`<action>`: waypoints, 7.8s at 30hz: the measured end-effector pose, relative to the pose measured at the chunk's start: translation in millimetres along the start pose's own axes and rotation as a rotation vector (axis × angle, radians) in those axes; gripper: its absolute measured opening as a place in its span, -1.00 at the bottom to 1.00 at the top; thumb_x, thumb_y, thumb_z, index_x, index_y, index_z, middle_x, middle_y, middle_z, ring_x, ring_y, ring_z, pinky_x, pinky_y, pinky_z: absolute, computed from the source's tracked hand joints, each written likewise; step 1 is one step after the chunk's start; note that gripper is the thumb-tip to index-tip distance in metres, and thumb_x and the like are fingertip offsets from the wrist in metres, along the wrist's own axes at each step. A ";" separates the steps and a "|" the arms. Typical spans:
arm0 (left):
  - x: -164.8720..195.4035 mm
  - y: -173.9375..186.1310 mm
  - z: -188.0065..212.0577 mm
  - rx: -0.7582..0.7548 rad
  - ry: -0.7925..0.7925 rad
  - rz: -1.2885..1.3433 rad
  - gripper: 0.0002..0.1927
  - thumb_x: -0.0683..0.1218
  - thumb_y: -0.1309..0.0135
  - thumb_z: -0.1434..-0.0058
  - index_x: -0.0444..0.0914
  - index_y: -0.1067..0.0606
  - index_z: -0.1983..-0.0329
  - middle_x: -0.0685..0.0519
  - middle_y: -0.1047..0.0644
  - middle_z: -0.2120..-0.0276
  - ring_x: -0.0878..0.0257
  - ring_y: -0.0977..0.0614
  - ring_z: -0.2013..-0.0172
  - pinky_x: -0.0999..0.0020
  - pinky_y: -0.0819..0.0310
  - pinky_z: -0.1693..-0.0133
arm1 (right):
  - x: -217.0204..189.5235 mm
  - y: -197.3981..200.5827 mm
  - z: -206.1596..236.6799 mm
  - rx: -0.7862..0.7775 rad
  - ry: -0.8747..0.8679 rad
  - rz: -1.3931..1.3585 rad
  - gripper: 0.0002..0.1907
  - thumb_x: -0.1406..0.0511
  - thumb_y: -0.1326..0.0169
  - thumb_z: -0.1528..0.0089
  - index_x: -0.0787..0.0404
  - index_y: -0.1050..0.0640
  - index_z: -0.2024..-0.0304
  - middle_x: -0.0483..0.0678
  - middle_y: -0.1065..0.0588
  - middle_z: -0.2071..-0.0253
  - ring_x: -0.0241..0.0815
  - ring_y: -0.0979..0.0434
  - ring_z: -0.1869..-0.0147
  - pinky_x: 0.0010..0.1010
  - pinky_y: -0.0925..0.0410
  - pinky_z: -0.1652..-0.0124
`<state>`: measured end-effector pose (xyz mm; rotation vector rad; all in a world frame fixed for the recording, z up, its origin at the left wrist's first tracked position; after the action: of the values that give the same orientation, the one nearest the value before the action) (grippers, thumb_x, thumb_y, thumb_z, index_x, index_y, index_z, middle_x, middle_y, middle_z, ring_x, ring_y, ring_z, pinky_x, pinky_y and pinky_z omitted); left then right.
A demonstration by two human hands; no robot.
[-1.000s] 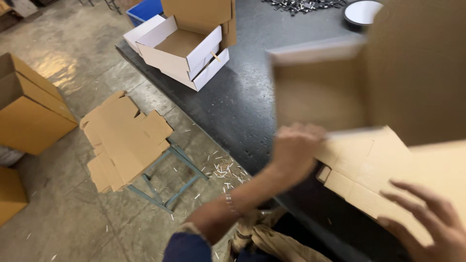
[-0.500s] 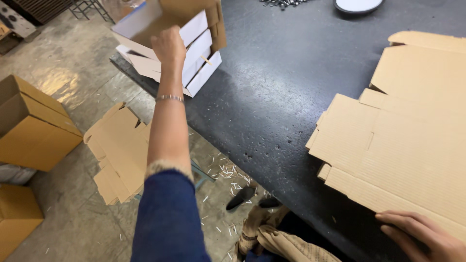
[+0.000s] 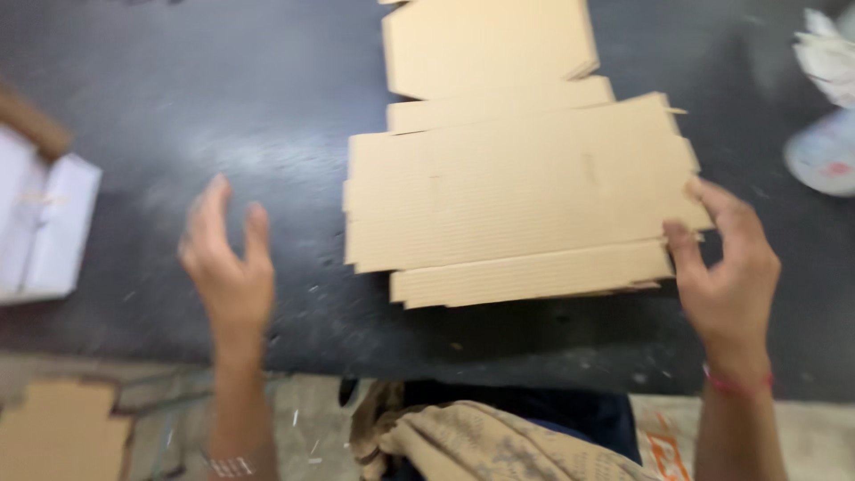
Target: The person folds flat cardboard box blanks into open boxes at a workbench. They press in the side panels, fold the inner flaps, shape the box walls by hand, and place each finished box onto a stack of completed boxes beside them.
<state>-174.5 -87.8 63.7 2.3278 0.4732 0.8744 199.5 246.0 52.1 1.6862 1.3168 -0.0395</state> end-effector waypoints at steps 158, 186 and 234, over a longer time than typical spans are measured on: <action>126.7 -48.1 113.6 -0.327 -0.345 0.291 -0.41 -0.34 -0.03 -0.31 -0.31 -0.28 -0.42 -0.16 -0.29 -0.41 -0.17 -0.44 -0.35 0.09 -0.34 -0.36 | -128.8 -29.7 98.7 -0.288 0.341 0.060 -0.55 0.33 -0.24 -0.16 0.28 -0.54 -0.10 0.06 -0.51 -0.15 0.05 -0.49 -0.26 -0.07 -0.32 -0.26; 33.5 -215.3 -63.0 -0.458 0.423 0.740 -0.14 0.46 0.49 -0.33 -0.19 -0.39 -0.34 0.00 -0.48 -0.27 0.17 -0.52 -0.16 0.24 -0.42 -0.14 | -70.1 -79.3 8.1 -0.375 0.350 0.058 -0.74 0.47 -0.10 -0.12 0.12 -0.65 0.17 -0.09 -0.61 0.23 -0.08 -0.59 0.08 -0.28 -0.28 0.01; 63.5 -227.6 -49.8 -0.723 0.245 1.118 -0.26 0.29 -0.24 -0.20 -0.29 -0.20 -0.10 -0.02 -0.52 -0.12 0.26 -0.49 -0.21 0.21 -0.30 -0.28 | -133.0 -115.8 1.0 -0.691 0.593 0.110 -0.33 0.49 -0.02 0.00 0.06 -0.53 -0.20 -0.13 -0.55 0.18 -0.08 -0.50 0.06 -0.23 -0.33 0.10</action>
<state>-189.1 137.1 -23.1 1.6636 -1.0188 1.4889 56.3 143.1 48.6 1.1886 1.4223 0.9371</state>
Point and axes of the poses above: each hand's wrist, its own z-axis away from the middle knuckle, its own y-axis out of the back of the hand, x = y × z, the point moved 7 cm from there along -z, towards the middle knuckle
